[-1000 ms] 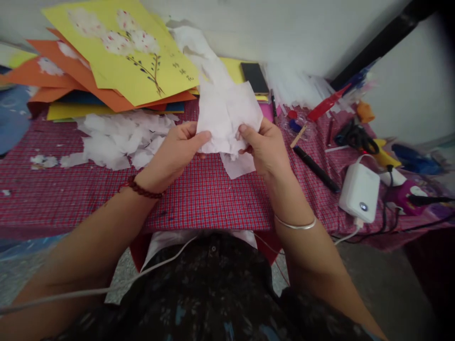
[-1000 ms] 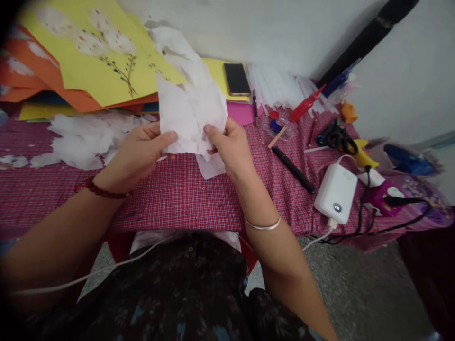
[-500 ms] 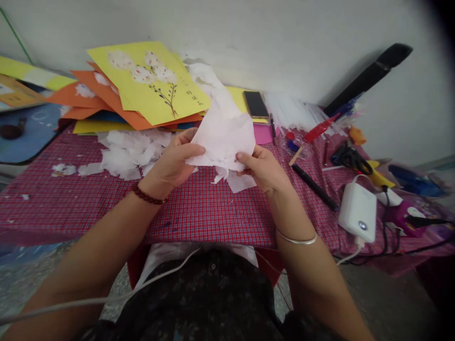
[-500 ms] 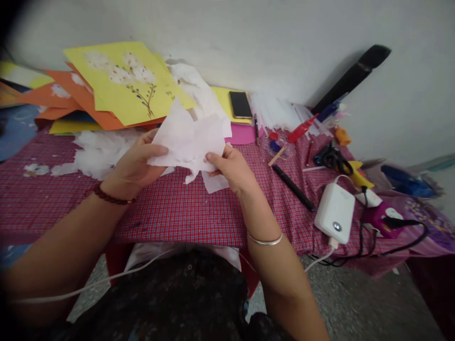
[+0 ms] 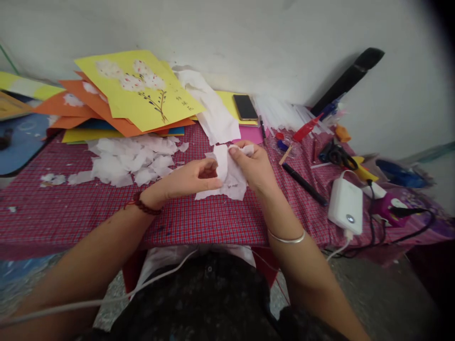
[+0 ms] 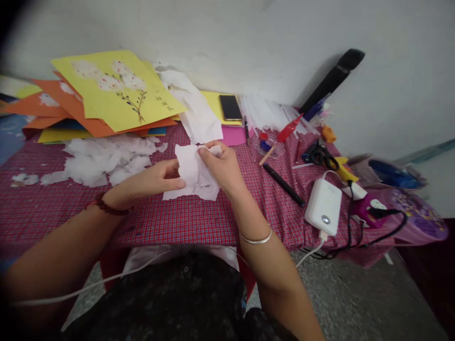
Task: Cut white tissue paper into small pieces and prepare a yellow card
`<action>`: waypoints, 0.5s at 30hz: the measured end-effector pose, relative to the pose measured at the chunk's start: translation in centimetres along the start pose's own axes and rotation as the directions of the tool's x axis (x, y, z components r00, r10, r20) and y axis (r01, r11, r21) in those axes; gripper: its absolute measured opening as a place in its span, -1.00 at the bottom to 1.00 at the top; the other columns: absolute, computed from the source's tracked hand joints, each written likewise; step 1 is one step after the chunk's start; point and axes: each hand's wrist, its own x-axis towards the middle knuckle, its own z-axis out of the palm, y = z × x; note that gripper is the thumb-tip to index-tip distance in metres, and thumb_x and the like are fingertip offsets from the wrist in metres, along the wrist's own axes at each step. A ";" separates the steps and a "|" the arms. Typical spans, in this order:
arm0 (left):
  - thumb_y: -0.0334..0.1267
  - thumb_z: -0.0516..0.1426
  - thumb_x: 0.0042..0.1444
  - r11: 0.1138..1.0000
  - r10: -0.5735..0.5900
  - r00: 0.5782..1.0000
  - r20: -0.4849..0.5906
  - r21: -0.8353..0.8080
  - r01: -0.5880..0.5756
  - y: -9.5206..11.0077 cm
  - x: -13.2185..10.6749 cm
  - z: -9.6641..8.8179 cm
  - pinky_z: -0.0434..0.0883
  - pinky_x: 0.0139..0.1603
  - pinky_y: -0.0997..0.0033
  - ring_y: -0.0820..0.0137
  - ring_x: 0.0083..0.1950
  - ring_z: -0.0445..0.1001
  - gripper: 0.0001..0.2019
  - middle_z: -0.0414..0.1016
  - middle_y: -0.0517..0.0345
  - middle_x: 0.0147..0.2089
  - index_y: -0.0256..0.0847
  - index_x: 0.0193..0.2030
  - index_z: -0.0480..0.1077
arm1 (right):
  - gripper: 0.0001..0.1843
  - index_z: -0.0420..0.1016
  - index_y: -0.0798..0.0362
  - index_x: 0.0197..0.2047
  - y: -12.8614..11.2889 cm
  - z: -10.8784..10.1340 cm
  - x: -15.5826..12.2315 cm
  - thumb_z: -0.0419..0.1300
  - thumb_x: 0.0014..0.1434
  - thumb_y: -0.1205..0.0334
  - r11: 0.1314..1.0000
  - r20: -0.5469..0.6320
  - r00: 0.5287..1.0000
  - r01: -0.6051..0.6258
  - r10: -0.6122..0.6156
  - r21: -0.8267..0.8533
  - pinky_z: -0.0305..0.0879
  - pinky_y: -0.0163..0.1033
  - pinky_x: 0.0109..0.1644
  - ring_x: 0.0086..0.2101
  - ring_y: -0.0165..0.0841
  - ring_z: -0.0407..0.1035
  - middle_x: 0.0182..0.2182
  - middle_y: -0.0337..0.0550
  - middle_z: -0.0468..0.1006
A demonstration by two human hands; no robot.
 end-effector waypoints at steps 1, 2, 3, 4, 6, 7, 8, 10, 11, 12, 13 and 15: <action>-0.10 0.23 -0.01 0.998 -0.016 0.999 0.035 -0.059 0.018 0.0 0.0 0.0 0.50 -0.33 0.35 0.33 -0.35 0.51 -0.78 0.56 0.08 -0.34 -0.18 -0.29 0.42 | -0.76 0.42 0.01 -0.38 -0.2 0.1 -0.2 0.29 0.06 0.03 0.999 0.006 1.000 0.021 -0.021 -0.044 0.14 -0.32 -0.47 -0.54 -0.47 0.19 -0.54 -0.35 0.36; -0.07 0.21 0.03 0.992 -0.039 0.997 0.071 -0.114 0.047 -0.1 0.0 0.1 0.50 -0.31 0.36 0.33 -0.32 0.53 -0.75 0.58 0.05 -0.29 -0.19 -0.23 0.43 | -0.78 0.43 0.01 -0.39 -0.5 0.3 -0.4 0.27 0.08 0.05 0.995 0.011 0.999 0.045 -0.044 -0.093 0.12 -0.31 -0.46 -0.53 -0.46 0.18 -0.54 -0.34 0.36; -0.06 0.20 0.07 0.985 -0.062 0.994 0.090 -0.156 0.076 -0.2 0.0 0.1 0.50 -0.30 0.37 0.32 -0.29 0.53 -0.72 0.59 0.03 -0.25 -0.20 -0.18 0.44 | -0.80 0.43 0.02 -0.40 -0.7 0.5 -0.7 0.26 0.09 0.06 0.987 0.019 0.997 0.070 -0.068 -0.143 0.11 -0.31 -0.46 -0.53 -0.46 0.17 -0.55 -0.34 0.35; -0.05 0.19 0.10 0.979 -0.083 0.995 0.063 -0.181 0.093 -0.3 0.0 0.2 0.50 -0.29 0.37 0.32 -0.28 0.54 -0.71 0.60 0.02 -0.23 -0.21 -0.15 0.44 | -0.81 0.44 0.02 -0.40 -0.9 0.6 -0.9 0.25 0.11 0.09 0.977 0.030 0.995 0.095 -0.091 -0.189 0.09 -0.30 -0.46 -0.53 -0.45 0.17 -0.55 -0.34 0.35; -0.05 0.19 0.13 0.966 -0.136 0.990 -0.032 -0.225 0.126 -0.7 -0.1 0.3 0.49 -0.31 0.38 0.34 -0.30 0.52 -0.72 0.60 0.03 -0.24 -0.21 -0.16 0.46 | -0.84 0.45 0.02 -0.41 -1.1 0.9 -1.1 0.23 0.12 0.12 0.959 0.041 0.992 0.129 -0.123 -0.251 0.07 -0.29 -0.46 -0.53 -0.45 0.17 -0.55 -0.33 0.36; -0.06 0.19 0.14 0.958 -0.173 0.981 -0.091 -0.247 0.147 -1.0 0.0 0.3 0.47 -0.35 0.39 0.36 -0.34 0.51 -0.75 0.59 0.05 -0.29 -0.21 -0.21 0.46 | -0.85 0.46 0.02 -0.40 -1.1 0.9 -1.1 0.23 0.12 0.13 0.955 0.030 0.991 0.136 -0.132 -0.264 0.07 -0.29 -0.45 -0.54 -0.45 0.17 -0.55 -0.33 0.36; -0.08 0.18 0.15 0.949 -0.214 0.965 -0.151 -0.266 0.169 -1.2 0.0 0.3 0.45 -0.41 0.41 0.38 -0.40 0.47 -0.78 0.57 0.07 -0.35 -0.22 -0.28 0.46 | -0.86 0.46 0.01 -0.40 -1.0 0.9 -1.0 0.23 0.12 0.14 0.955 0.009 0.991 0.134 -0.136 -0.266 0.06 -0.29 -0.45 -0.53 -0.44 0.17 -0.55 -0.33 0.36; -0.12 0.16 0.17 0.937 -0.276 0.928 -0.250 -0.286 0.202 -1.7 0.2 0.2 0.38 -0.50 0.44 0.41 -0.49 0.41 -0.76 0.51 0.09 -0.47 -0.22 -0.42 0.43 | -0.88 0.46 0.00 -0.39 -0.5 0.6 -0.6 0.23 0.11 0.15 0.961 -0.062 0.990 0.108 -0.128 -0.254 0.06 -0.29 -0.46 -0.54 -0.44 0.16 -0.55 -0.33 0.36; -0.12 0.15 0.18 0.937 -0.282 0.917 -0.282 -0.284 0.201 -2.0 0.4 0.0 0.36 -0.51 0.43 0.39 -0.50 0.39 -0.74 0.48 0.10 -0.51 -0.22 -0.46 0.42 | -0.88 0.46 0.00 -0.39 -0.2 0.4 -0.2 0.23 0.10 0.15 0.966 -0.100 0.988 0.089 -0.116 -0.242 0.06 -0.29 -0.46 -0.54 -0.44 0.16 -0.56 -0.33 0.35; -0.12 0.15 0.18 0.942 -0.273 0.912 -0.307 -0.276 0.189 -2.3 0.5 -0.1 0.36 -0.49 0.41 0.37 -0.49 0.39 -0.73 0.46 0.10 -0.53 -0.21 -0.48 0.41 | -0.89 0.46 0.00 -0.38 0.1 0.2 0.1 0.24 0.09 0.15 0.971 -0.128 0.986 0.074 -0.105 -0.229 0.07 -0.29 -0.46 -0.54 -0.44 0.16 -0.56 -0.33 0.35; -0.12 0.15 0.19 0.949 -0.257 0.910 -0.326 -0.263 0.173 -2.5 0.5 -0.3 0.37 -0.46 0.39 0.35 -0.47 0.40 -0.72 0.44 0.10 -0.53 -0.21 -0.48 0.40 | -0.89 0.46 0.00 -0.38 0.5 0.0 0.4 0.24 0.09 0.16 0.974 -0.148 0.984 0.064 -0.098 -0.218 0.08 -0.29 -0.46 -0.54 -0.44 0.17 -0.55 -0.33 0.36; -0.08 0.14 0.21 0.960 -0.234 0.910 -0.342 -0.228 0.161 -3.0 0.6 -0.6 0.38 -0.40 0.36 0.33 -0.44 0.40 -0.69 0.42 0.10 -0.53 -0.19 -0.49 0.40 | -0.89 0.45 0.00 -0.38 1.0 -0.3 1.0 0.25 0.10 0.16 0.976 -0.169 0.981 0.063 -0.099 -0.209 0.11 -0.28 -0.44 -0.52 -0.43 0.20 -0.54 -0.32 0.38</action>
